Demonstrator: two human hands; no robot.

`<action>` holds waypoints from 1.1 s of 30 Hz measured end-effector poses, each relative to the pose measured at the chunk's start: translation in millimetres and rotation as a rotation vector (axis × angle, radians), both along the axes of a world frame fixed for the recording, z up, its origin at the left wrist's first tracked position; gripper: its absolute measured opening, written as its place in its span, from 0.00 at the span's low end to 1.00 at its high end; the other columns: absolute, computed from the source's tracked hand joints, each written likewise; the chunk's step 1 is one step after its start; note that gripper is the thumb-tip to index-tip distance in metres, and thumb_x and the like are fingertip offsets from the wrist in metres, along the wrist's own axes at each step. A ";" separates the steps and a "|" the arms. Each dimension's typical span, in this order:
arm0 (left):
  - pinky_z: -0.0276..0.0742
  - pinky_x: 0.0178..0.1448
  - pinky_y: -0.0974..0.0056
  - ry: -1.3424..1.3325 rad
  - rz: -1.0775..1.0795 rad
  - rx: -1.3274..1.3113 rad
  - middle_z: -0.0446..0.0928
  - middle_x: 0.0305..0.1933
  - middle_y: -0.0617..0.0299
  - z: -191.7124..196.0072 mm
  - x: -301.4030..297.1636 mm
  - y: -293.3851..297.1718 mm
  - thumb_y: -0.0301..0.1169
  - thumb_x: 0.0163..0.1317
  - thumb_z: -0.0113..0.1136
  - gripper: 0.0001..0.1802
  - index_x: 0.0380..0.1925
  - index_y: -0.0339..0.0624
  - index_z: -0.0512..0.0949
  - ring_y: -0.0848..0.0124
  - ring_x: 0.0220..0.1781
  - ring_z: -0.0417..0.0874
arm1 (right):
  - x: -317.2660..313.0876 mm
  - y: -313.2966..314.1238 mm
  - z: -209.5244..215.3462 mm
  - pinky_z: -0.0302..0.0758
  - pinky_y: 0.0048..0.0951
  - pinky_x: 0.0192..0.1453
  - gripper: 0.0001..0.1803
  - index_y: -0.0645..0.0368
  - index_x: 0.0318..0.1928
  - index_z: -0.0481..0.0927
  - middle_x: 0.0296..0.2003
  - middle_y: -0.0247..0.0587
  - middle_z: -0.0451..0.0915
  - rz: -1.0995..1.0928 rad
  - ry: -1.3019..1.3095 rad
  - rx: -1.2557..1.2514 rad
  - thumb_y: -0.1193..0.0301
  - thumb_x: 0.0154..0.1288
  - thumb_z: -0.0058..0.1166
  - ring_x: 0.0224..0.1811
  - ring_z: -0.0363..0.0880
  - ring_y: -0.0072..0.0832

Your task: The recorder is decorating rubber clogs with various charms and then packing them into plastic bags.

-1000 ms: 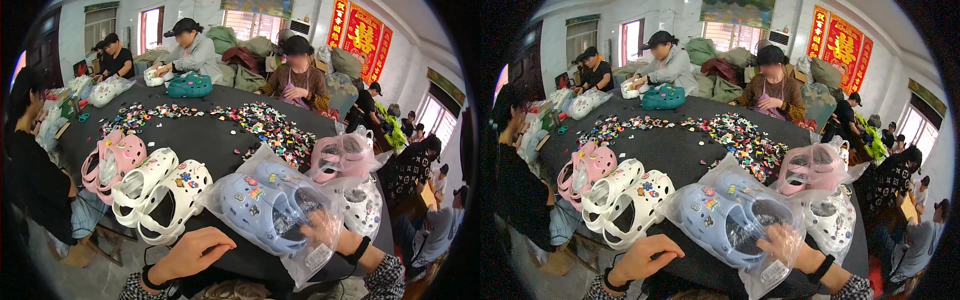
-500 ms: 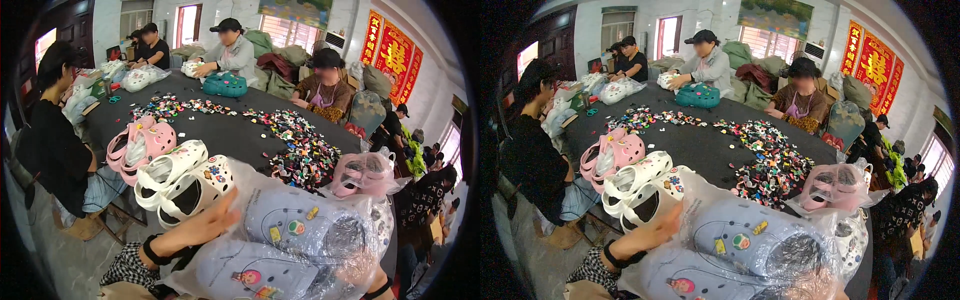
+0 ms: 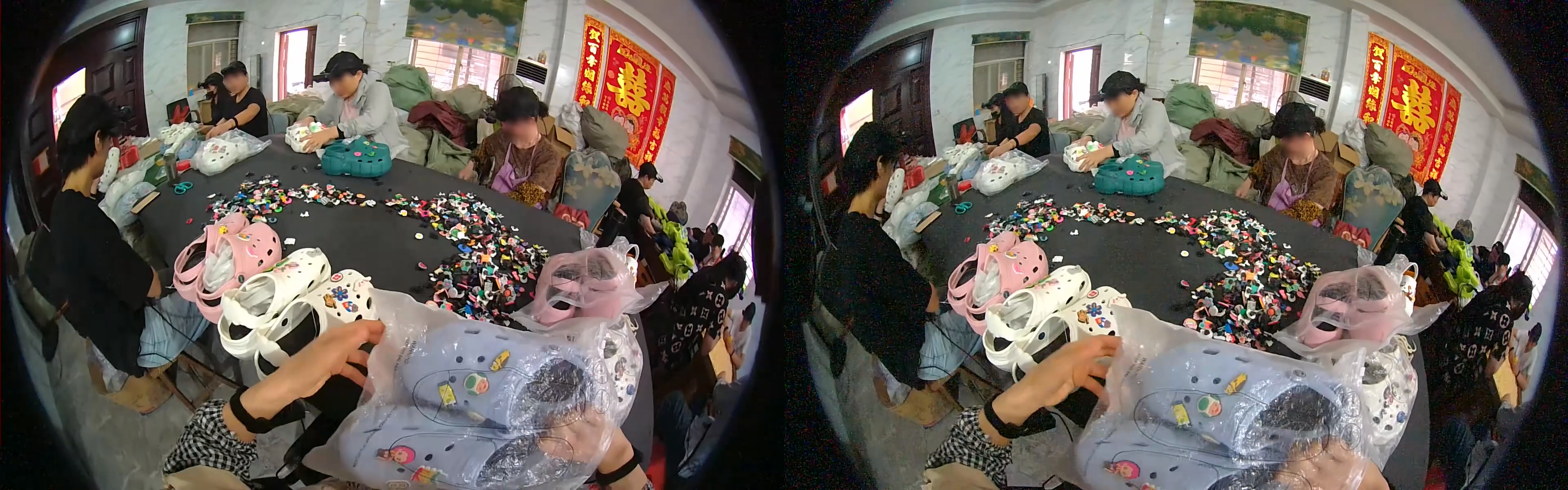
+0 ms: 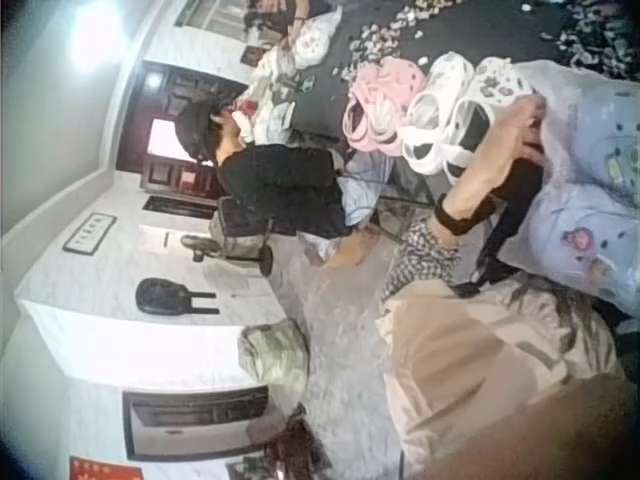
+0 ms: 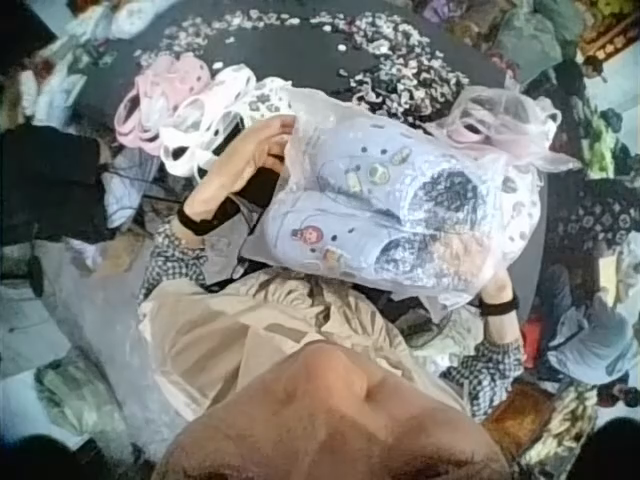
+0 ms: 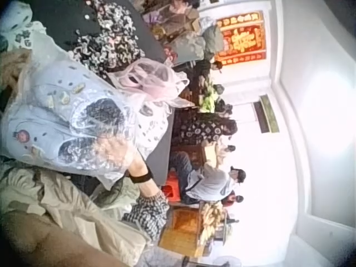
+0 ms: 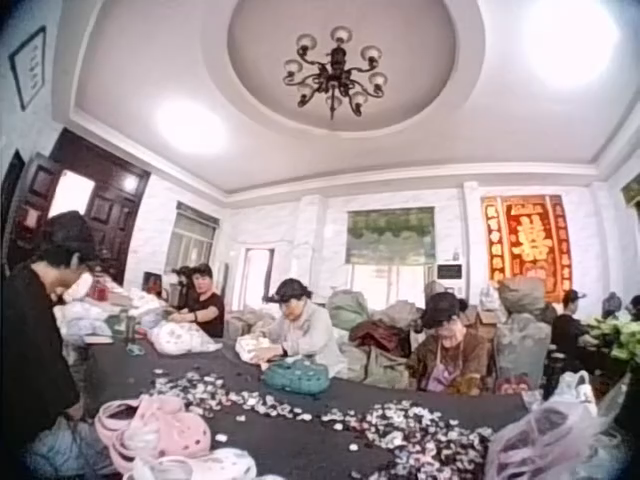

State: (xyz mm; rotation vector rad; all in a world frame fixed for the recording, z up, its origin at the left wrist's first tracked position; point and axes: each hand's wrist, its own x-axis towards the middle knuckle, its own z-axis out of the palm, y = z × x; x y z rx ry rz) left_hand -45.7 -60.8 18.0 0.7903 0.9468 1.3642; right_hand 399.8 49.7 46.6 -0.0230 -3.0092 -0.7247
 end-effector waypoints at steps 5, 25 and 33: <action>0.80 0.38 0.68 0.502 -0.025 0.056 0.72 0.60 0.49 -32.5 20.2 13.6 0.37 0.69 0.62 0.37 0.70 0.29 0.59 0.73 0.44 0.81 | -7.1 8.2 7.9 0.73 0.39 0.41 0.16 0.38 0.46 0.83 0.42 0.30 0.82 0.119 -0.045 0.114 0.62 0.55 0.58 0.46 0.81 0.33; 0.77 0.60 0.66 0.248 0.659 0.369 0.79 0.58 0.58 -10.2 -81.5 1.7 0.29 0.68 0.60 0.26 0.65 0.34 0.71 0.71 0.54 0.82 | -26.1 8.4 27.2 0.69 0.39 0.40 0.19 0.50 0.27 0.80 0.29 0.35 0.73 -0.145 0.227 -0.314 0.49 0.49 0.67 0.33 0.76 0.34; 0.77 0.60 0.65 0.167 0.749 0.436 0.79 0.58 0.57 27.6 -113.3 -25.5 0.34 0.71 0.57 0.25 0.64 0.34 0.70 0.70 0.53 0.82 | 19.8 13.8 12.1 0.60 0.35 0.36 0.26 0.53 0.17 0.71 0.24 0.33 0.67 -0.339 0.355 -0.111 0.49 0.41 0.71 0.27 0.68 0.33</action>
